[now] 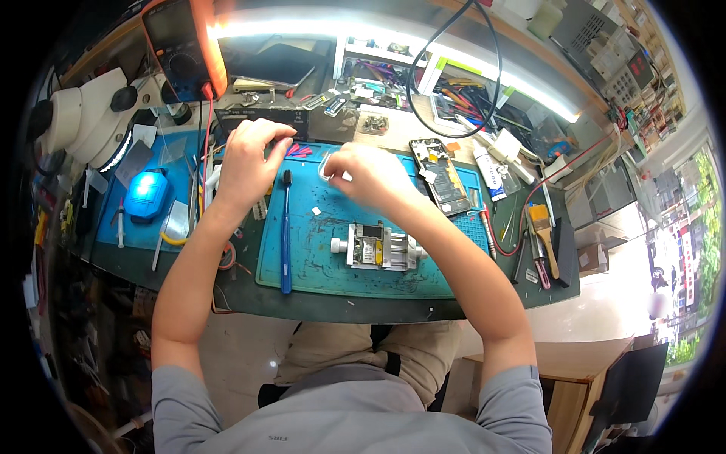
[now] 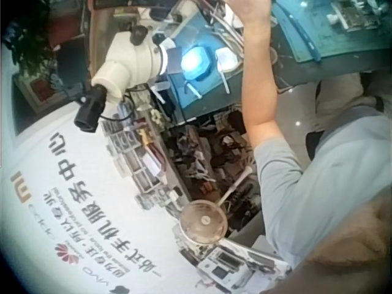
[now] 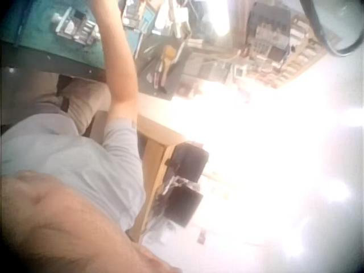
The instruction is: The person disassembles a small electronic device, removes a circuit board, applies a liquid from a bottle, and uses a red probe to test the board. They handle various small components and tools on a cluttered workbench.
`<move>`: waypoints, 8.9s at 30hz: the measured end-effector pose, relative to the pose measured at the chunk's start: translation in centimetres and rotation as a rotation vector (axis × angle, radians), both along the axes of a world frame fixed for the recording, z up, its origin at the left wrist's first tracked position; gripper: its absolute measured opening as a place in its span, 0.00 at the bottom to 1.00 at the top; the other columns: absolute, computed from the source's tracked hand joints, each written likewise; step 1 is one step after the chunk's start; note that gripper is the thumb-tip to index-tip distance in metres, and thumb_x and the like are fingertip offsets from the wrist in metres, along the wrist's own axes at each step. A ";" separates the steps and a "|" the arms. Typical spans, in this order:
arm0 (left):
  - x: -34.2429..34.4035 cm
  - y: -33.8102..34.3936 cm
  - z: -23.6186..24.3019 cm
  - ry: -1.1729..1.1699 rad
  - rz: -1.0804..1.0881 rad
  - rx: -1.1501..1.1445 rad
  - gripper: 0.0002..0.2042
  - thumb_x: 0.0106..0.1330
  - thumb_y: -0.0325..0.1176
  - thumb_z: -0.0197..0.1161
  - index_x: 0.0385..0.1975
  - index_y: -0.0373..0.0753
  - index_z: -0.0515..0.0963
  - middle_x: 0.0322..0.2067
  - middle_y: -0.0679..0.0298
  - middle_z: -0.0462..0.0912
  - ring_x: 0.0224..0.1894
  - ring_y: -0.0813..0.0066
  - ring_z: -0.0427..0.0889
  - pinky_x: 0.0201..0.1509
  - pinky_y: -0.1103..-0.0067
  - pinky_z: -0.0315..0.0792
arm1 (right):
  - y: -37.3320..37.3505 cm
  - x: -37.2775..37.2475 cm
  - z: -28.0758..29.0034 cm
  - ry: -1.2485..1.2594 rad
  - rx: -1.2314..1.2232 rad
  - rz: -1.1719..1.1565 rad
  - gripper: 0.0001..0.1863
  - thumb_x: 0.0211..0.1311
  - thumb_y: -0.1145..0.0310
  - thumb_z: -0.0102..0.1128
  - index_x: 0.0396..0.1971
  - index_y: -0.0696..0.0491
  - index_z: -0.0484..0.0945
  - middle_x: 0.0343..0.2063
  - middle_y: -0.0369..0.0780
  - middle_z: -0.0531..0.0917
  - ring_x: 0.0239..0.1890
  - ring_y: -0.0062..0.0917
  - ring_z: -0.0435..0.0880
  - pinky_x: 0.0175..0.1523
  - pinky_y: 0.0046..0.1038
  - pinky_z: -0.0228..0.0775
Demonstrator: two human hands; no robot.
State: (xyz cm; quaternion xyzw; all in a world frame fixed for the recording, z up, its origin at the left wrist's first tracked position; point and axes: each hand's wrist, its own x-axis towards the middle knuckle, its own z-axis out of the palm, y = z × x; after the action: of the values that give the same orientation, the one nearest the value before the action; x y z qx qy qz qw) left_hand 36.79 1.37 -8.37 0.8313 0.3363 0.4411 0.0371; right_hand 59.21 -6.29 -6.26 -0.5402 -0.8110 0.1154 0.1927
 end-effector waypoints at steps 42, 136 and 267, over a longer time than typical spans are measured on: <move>-3.1 1.1 2.5 -0.098 0.082 -0.231 0.08 0.68 0.31 0.67 0.41 0.36 0.86 0.36 0.58 0.87 0.34 0.66 0.85 0.42 0.73 0.77 | 1.0 3.5 -0.7 0.097 0.253 -0.206 0.08 0.64 0.68 0.62 0.38 0.51 0.88 0.33 0.45 0.89 0.38 0.39 0.87 0.48 0.36 0.79; -0.7 -0.4 1.5 -0.526 -0.414 -1.595 0.20 0.67 0.26 0.68 0.60 0.32 0.78 0.40 0.68 0.85 0.35 0.87 0.80 0.27 0.90 0.72 | -5.6 3.6 -0.8 0.854 -0.121 -0.285 0.09 0.74 0.69 0.61 0.48 0.56 0.78 0.41 0.37 0.87 0.41 0.17 0.87 0.41 0.20 0.78; 1.6 -3.2 0.1 0.407 -0.236 -0.228 0.12 0.53 0.33 0.78 0.36 0.38 0.86 0.34 0.63 0.87 0.40 0.62 0.81 0.47 0.68 0.73 | -4.7 3.6 -1.2 0.831 -0.102 -0.189 0.08 0.73 0.73 0.61 0.47 0.59 0.82 0.41 0.37 0.88 0.44 0.19 0.89 0.44 0.21 0.79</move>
State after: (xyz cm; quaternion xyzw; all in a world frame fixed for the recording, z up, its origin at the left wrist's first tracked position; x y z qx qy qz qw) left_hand 38.37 -1.80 -8.27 0.9269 0.2849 0.2165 0.1133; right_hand 62.81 -10.99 -7.44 -0.5286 -0.6047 0.3448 0.4858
